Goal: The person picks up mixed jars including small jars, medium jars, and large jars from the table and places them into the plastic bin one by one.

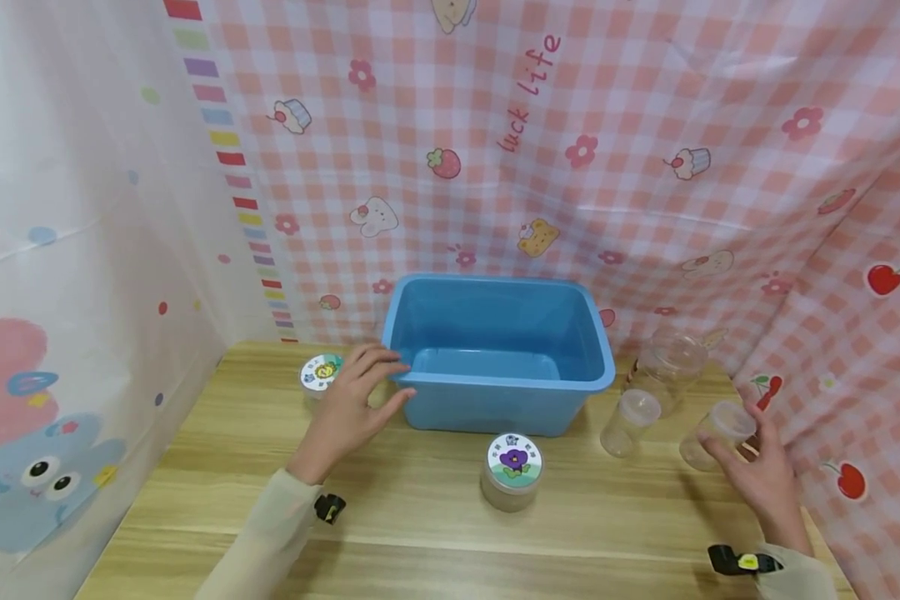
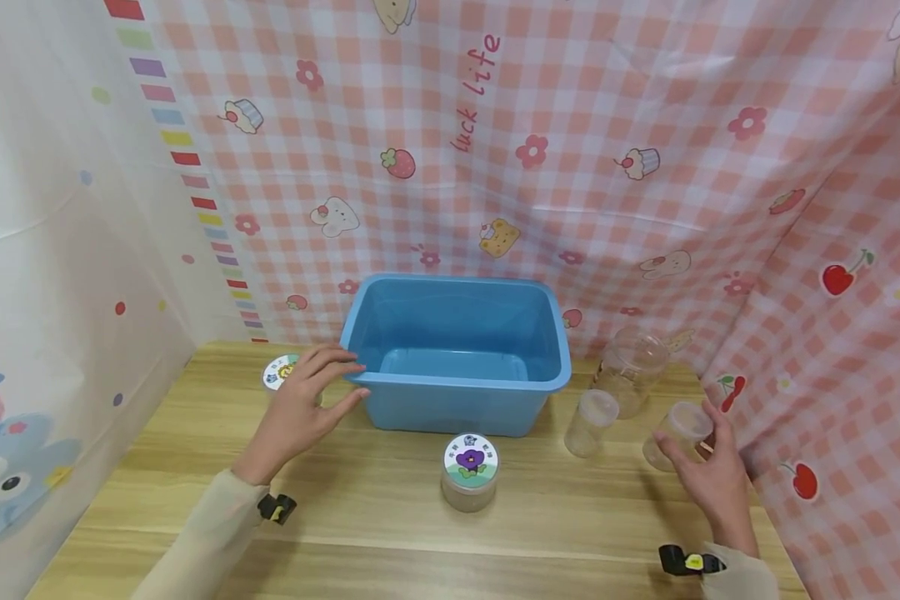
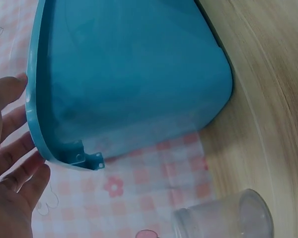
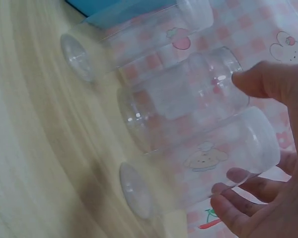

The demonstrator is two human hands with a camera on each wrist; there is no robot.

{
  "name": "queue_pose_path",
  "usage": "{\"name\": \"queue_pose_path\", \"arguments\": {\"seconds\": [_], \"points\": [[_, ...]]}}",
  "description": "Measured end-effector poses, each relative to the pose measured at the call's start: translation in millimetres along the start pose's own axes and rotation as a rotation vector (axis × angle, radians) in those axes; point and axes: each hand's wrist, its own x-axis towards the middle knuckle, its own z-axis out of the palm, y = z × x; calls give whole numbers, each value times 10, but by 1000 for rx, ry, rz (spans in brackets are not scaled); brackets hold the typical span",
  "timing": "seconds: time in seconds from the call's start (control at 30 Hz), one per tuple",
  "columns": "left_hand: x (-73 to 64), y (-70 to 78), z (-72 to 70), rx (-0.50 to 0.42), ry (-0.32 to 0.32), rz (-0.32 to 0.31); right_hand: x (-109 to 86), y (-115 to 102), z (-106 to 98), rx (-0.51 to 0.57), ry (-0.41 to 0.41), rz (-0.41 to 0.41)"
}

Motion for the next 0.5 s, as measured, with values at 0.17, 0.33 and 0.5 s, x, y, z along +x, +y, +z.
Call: {"name": "queue_pose_path", "arguments": {"seconds": [0.17, 0.33, 0.5], "points": [[10, -2, 24, 4, 5, 2, 7, 48, 53, 18, 72, 36], [15, -5, 43, 5, 17, -8, 43, 94, 104, 64, 152, 78], [40, 13, 56, 18, 41, 1, 59, 121, 138, 93, 209, 114]]}}
